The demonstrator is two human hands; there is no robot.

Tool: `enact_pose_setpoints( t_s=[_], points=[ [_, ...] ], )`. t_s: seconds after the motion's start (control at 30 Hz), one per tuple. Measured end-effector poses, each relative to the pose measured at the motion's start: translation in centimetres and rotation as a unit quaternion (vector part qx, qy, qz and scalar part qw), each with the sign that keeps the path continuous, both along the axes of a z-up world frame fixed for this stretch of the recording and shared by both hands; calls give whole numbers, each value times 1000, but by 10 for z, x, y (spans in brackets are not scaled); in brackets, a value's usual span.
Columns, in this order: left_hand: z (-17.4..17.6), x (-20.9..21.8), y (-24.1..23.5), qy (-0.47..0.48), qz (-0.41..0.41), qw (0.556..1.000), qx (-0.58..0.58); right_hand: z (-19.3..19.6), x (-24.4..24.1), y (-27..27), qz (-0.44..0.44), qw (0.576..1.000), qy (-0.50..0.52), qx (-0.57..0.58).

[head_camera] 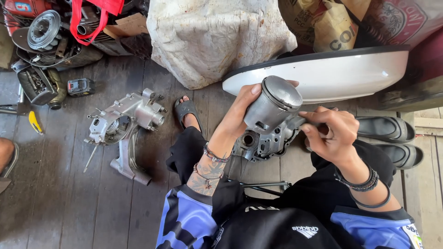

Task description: Cleaning carbon deposits from a motorcycle piston and inspecting the cylinder jug using a small tool.

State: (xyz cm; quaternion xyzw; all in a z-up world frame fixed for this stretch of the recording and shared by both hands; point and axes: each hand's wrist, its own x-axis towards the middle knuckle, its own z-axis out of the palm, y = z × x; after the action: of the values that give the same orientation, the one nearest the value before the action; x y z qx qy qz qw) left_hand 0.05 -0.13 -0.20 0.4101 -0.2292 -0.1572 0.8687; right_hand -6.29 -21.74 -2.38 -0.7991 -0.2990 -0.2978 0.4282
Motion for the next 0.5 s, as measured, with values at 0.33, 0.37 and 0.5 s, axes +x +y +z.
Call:
enact_pose_setpoints(
  t_s=[0.33, 0.37, 0.5],
  points=[
    [23, -19, -5, 144, 82, 986, -18, 11, -1, 30, 48, 996, -5, -73],
    [21, -16, -2, 108, 62, 992, -18, 9, 0, 29, 53, 996, -4, -70],
    [5, -8, 1, 23, 29, 999, -20, 14, -5, 32, 77, 996, -3, -37]
  ],
)
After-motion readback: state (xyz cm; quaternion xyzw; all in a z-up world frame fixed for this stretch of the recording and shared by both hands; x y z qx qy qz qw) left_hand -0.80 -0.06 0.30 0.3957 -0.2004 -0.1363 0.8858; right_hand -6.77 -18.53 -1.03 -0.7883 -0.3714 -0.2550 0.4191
